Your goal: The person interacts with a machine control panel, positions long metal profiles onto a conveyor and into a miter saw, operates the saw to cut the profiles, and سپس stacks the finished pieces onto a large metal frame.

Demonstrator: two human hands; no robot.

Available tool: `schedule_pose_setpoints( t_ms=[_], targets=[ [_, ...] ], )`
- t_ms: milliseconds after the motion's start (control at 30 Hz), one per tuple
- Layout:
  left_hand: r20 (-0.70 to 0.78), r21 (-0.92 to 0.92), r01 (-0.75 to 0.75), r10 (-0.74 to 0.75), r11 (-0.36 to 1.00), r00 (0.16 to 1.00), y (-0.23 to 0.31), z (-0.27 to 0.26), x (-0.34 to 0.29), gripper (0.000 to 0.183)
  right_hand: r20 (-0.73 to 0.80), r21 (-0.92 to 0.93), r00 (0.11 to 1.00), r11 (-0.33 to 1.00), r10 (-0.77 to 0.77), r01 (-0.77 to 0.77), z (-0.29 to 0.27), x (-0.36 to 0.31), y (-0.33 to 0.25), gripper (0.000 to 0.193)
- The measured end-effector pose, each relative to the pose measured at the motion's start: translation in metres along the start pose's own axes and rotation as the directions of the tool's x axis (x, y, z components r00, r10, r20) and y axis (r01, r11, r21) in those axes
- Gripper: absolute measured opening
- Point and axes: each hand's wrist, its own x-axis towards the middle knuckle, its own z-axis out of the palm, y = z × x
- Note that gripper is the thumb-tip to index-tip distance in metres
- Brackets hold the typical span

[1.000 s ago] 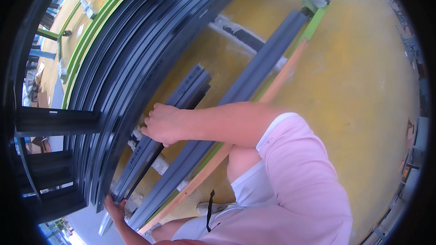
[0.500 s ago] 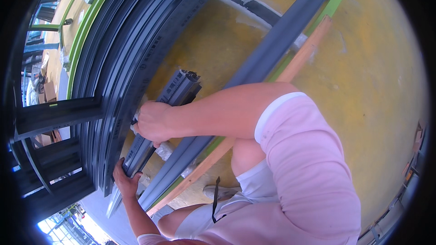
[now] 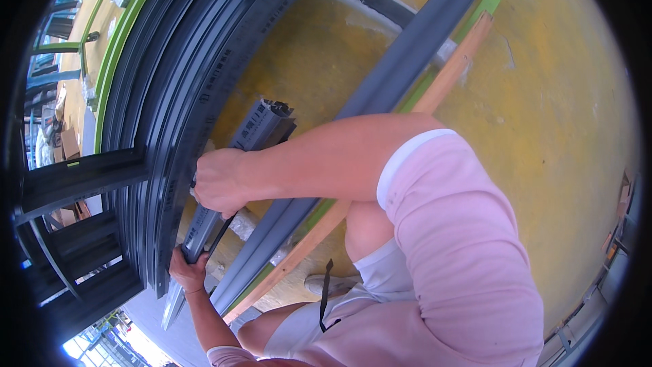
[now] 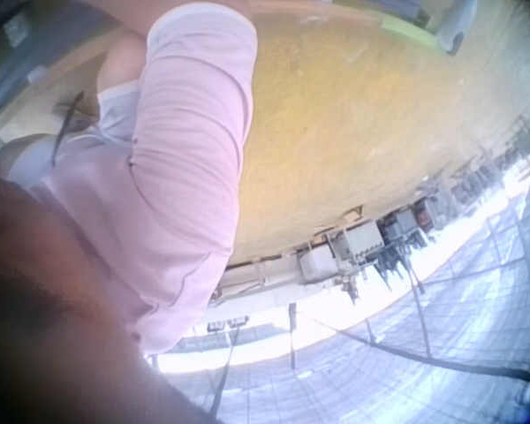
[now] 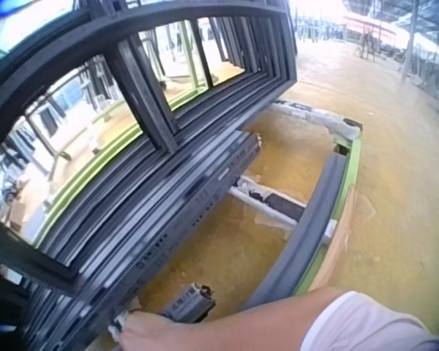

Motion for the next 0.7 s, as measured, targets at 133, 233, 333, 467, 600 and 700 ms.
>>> schedule_pose_setpoints(
  t_ms=[133, 233, 333, 467, 600, 700],
  targets=[
    [-0.033, 0.001, -0.03, 0.03, 1.0, 0.999, -0.002, 0.004, 0.002, 0.078, 0.065, 0.143, 0.995, 0.986, 0.074, -0.083, -0.021, -0.012, 0.002, 0.033],
    [-0.064, -0.03, -0.017, 0.015, 0.999, 0.998, -0.001, 0.003, -0.003, 0.077, 0.099, 0.113, 0.981, 0.977, 0.169, -0.179, -0.074, -0.035, 0.015, 0.026],
    [-0.042, -0.049, -0.001, -0.002, 0.999, 0.999, 0.007, -0.004, 0.001, 0.073, -0.212, 0.015, 0.924, 0.946, 0.319, -0.324, -0.092, -0.1, 0.068, 0.017],
    [-0.034, -0.049, -0.014, 0.012, 0.999, 0.999, 0.009, -0.003, 0.007, 0.07, -0.286, 0.062, 0.922, 0.965, 0.262, -0.255, -0.067, -0.15, 0.076, 0.018],
    [-0.026, -0.069, 0.012, -0.014, 0.998, 1.0, 0.011, -0.004, 0.006, 0.07, -0.398, 0.097, 0.89, 0.975, 0.223, -0.201, -0.047, -0.148, 0.074, 0.013],
    [-0.021, -0.081, 0.025, -0.027, 0.996, 0.999, 0.015, -0.005, 0.007, 0.069, -0.393, 0.057, 0.901, 0.982, 0.186, -0.178, -0.048, -0.143, 0.079, 0.007]
  ],
)
